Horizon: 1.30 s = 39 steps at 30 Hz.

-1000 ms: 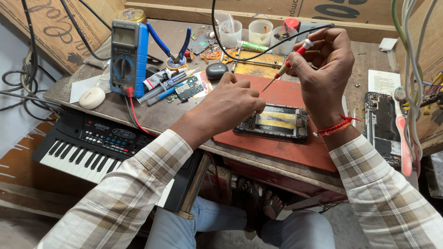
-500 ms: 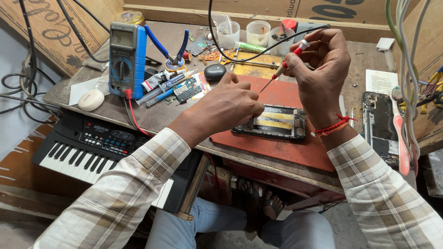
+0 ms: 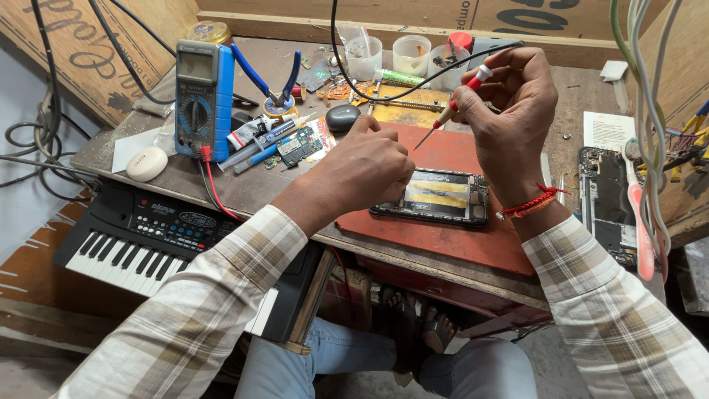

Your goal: The person uses a red-handled screwdriver to remove screws from a disassembled mobile phone on a red mat. They lift and set aside a metal bracket, then continue unscrewing and removing small components from the phone chassis.

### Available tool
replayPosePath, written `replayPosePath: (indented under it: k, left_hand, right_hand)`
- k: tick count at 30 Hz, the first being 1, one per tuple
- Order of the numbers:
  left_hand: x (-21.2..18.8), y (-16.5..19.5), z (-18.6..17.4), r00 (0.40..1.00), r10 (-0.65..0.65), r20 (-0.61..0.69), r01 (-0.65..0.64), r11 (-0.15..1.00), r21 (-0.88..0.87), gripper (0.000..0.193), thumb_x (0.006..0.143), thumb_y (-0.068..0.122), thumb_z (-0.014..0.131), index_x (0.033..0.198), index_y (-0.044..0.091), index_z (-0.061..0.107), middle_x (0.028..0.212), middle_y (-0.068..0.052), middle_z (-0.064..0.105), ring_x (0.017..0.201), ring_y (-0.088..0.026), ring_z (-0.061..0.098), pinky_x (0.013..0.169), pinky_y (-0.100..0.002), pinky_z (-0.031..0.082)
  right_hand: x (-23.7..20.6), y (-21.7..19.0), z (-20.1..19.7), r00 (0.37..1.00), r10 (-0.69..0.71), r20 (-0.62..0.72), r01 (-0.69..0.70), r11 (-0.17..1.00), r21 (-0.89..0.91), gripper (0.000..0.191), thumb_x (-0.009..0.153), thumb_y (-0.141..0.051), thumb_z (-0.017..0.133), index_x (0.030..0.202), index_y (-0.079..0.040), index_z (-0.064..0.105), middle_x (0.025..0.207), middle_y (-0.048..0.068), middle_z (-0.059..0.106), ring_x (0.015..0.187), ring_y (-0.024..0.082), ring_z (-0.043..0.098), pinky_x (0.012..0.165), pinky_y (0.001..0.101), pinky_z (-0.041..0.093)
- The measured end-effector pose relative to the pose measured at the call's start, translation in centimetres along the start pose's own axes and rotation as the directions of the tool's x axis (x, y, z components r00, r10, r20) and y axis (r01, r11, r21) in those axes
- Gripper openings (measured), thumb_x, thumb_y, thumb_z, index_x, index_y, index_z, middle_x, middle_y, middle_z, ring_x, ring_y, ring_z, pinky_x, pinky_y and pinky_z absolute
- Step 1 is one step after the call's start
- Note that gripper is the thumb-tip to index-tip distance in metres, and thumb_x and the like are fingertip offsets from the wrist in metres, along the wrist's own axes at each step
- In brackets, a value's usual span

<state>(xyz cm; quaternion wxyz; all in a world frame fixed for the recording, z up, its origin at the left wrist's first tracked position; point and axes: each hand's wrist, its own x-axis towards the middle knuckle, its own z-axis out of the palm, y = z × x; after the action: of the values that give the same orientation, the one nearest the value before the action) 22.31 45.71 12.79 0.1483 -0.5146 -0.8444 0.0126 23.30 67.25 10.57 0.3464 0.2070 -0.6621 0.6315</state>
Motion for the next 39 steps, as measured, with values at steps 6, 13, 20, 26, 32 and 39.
replayPosePath:
  k: [6,13,20,26,32,39]
  left_hand:
    - [1.1,0.5,0.4,0.999,-0.025,-0.020,0.026,0.998,0.054,0.008,0.069,0.011,0.075,0.061,0.011,0.074,0.060,-0.006,0.068,0.080,-0.024,0.066,0.098,-0.048,0.043]
    - [2.0,0.5,0.3,0.997,-0.043,0.056,0.041,0.999,0.027,0.008,0.060,0.009,0.079,0.064,0.011,0.073,0.063,-0.008,0.068,0.080,-0.028,0.067,0.083,-0.048,0.043]
    - [2.7,0.5,0.2,0.971,-0.104,0.214,0.107,0.994,-0.004,0.017,0.059,0.016,0.085,0.066,0.011,0.071,0.066,-0.009,0.067,0.071,-0.030,0.066,0.081,-0.046,0.040]
    - [2.3,0.3,0.0,0.984,-0.045,0.170,0.042,0.999,0.019,0.013,0.059,0.015,0.081,0.064,0.011,0.070,0.066,-0.009,0.068,0.071,-0.029,0.067,0.076,-0.043,0.040]
    - [2.0,0.1,0.2,0.972,-0.073,0.223,0.073,0.997,0.008,0.010,0.064,0.014,0.075,0.073,0.012,0.072,0.071,-0.006,0.070,0.079,-0.026,0.068,0.075,-0.044,0.039]
    - [0.8,-0.3,1.3,0.991,-0.034,0.126,0.035,0.999,-0.007,0.006,0.073,0.015,0.070,0.079,0.013,0.070,0.078,-0.003,0.070,0.088,-0.024,0.067,0.079,-0.044,0.042]
  right_hand:
    - [0.0,0.1,-0.2,1.000,-0.017,0.010,0.018,1.000,-0.015,0.033,0.103,0.006,0.075,0.121,-0.003,0.048,0.114,0.013,0.068,0.100,0.017,0.077,0.085,0.0289,0.071]
    - [0.0,0.1,-0.2,1.000,-0.014,0.010,0.014,1.000,-0.001,0.034,0.102,0.006,0.075,0.121,-0.003,0.048,0.114,0.013,0.068,0.100,0.017,0.077,0.084,0.0283,0.071]
    - [-0.2,0.2,-0.2,1.000,-0.011,0.000,0.011,1.000,-0.006,0.034,0.103,0.007,0.075,0.122,-0.002,0.049,0.115,0.012,0.068,0.100,0.016,0.075,0.084,0.0274,0.070]
    - [0.0,0.4,-0.2,0.999,-0.045,-0.001,0.045,0.999,-0.001,0.031,0.105,0.009,0.074,0.117,-0.001,0.047,0.109,0.012,0.069,0.093,0.014,0.076,0.075,0.0232,0.066]
    - [0.0,0.6,-0.1,0.999,-0.046,-0.001,0.046,0.999,0.006,0.031,0.106,0.009,0.074,0.117,-0.002,0.047,0.109,0.013,0.069,0.094,0.014,0.075,0.075,0.0233,0.067]
    - [0.0,0.5,0.2,0.999,-0.040,-0.002,0.040,0.999,0.015,0.031,0.105,0.008,0.074,0.117,-0.002,0.047,0.109,0.013,0.069,0.094,0.014,0.076,0.076,0.0237,0.068]
